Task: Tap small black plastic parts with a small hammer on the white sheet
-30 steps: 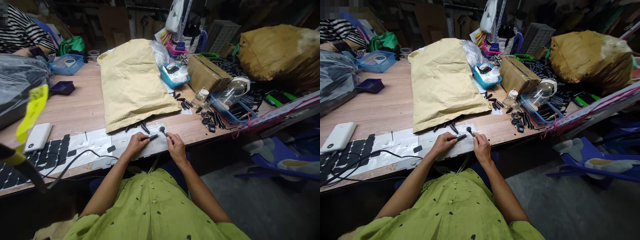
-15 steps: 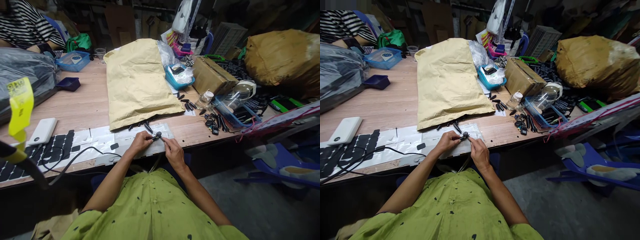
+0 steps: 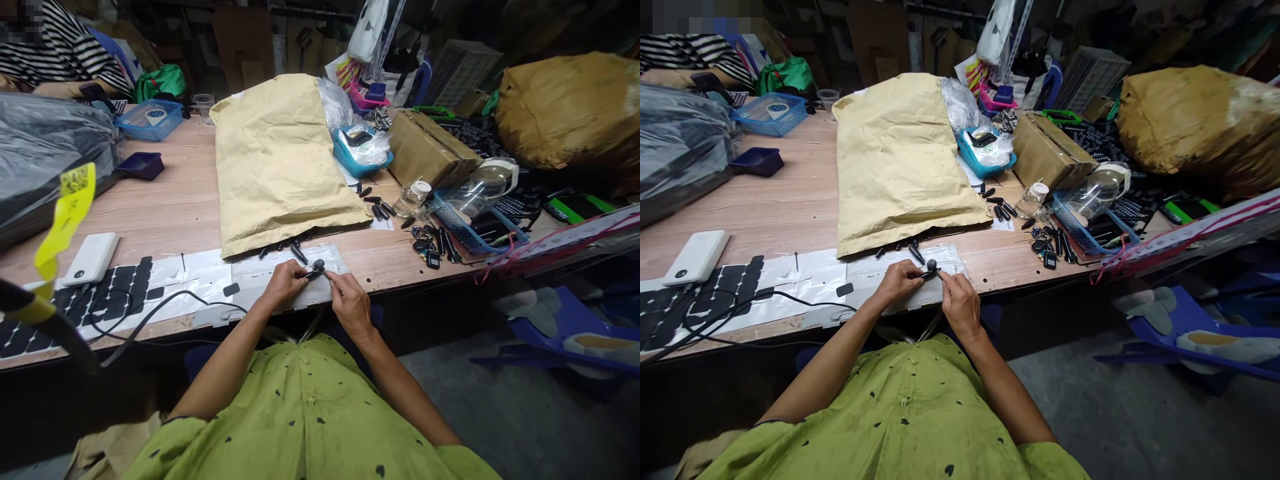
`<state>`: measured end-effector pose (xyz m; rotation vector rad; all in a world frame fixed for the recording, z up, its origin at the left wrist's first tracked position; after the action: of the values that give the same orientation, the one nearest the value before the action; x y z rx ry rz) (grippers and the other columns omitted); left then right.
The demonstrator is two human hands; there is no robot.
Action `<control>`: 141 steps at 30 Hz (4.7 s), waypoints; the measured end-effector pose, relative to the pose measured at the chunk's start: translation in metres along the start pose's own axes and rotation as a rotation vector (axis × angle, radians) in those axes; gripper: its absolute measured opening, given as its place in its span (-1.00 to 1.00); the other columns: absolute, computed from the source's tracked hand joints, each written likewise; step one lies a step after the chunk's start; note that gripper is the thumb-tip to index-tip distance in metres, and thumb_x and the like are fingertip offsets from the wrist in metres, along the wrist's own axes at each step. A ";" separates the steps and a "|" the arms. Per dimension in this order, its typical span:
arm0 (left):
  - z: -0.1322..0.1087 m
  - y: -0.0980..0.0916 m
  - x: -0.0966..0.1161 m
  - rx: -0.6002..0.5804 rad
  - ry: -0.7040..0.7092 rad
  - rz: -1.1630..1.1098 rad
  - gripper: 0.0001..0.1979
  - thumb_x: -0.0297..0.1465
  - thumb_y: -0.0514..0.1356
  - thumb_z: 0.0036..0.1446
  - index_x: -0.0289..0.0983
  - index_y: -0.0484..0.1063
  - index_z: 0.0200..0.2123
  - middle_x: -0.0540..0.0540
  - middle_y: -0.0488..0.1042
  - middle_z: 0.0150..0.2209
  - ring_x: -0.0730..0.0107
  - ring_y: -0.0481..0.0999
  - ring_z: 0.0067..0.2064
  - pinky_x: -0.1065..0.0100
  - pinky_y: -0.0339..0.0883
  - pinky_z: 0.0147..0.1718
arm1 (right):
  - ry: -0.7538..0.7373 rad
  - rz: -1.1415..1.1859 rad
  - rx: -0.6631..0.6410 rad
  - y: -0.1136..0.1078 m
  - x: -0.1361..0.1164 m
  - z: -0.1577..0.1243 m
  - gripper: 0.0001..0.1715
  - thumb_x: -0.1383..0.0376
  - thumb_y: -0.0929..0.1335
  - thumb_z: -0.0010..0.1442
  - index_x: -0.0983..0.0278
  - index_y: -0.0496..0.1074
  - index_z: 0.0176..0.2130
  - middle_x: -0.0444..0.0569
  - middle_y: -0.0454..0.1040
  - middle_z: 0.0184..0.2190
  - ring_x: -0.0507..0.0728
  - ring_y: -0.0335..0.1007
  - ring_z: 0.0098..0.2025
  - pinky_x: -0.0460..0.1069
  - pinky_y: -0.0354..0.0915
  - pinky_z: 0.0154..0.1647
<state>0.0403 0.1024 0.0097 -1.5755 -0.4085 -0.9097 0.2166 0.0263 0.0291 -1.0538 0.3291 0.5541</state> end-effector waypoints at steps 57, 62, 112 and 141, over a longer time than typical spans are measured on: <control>0.004 0.004 0.004 -0.021 -0.119 -0.092 -0.79 -0.50 0.28 -0.14 -0.24 0.68 -0.38 -0.01 0.58 -0.39 0.36 0.51 -0.35 0.39 0.36 -0.34 | 0.013 0.051 0.010 -0.003 0.005 -0.004 -0.59 0.35 0.24 0.37 0.11 0.63 -0.01 -0.02 0.54 -0.32 0.11 0.48 -0.26 -0.05 0.40 -0.21; 0.004 0.004 0.004 -0.024 -0.102 -0.086 -0.81 -0.50 0.28 -0.14 -0.25 0.67 -0.40 0.00 0.55 -0.42 0.37 0.50 -0.37 0.40 0.34 -0.35 | -0.055 0.086 0.049 -0.008 -0.007 -0.002 -0.60 0.34 0.24 0.40 0.13 0.61 0.02 0.01 0.55 -0.29 0.11 0.49 -0.23 -0.03 0.40 -0.15; -0.043 0.023 0.017 -0.236 -0.721 -1.706 -0.82 -0.68 0.15 0.24 -0.51 0.58 -0.24 -0.15 0.52 -0.45 0.53 0.49 -0.49 0.54 0.45 -0.46 | 0.215 -0.482 0.159 0.028 0.090 0.015 -0.60 0.44 0.34 0.24 0.11 0.63 -0.05 0.00 0.37 -0.27 0.15 0.13 -0.22 0.00 -0.04 -0.26; -0.050 0.023 0.013 -0.246 -0.665 -1.798 -0.66 -0.63 0.13 0.21 -0.47 0.51 0.04 -0.13 0.51 -0.40 0.49 0.49 -0.45 0.49 0.46 -0.41 | 0.253 -0.458 0.146 0.025 0.084 0.015 -0.59 0.44 0.32 0.24 0.11 0.63 -0.04 0.01 0.37 -0.27 0.15 0.13 -0.22 0.01 -0.02 -0.25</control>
<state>0.0486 0.0468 0.0036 -1.4074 -2.4776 -1.6763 0.2712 0.0722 -0.0246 -1.0171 0.3301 -0.0149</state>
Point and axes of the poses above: each hand's wrist, its own z-axis towards the middle knuckle, its own y-axis out of the palm, x = y × z, the point moved 3 cm from there along z, towards the middle knuckle
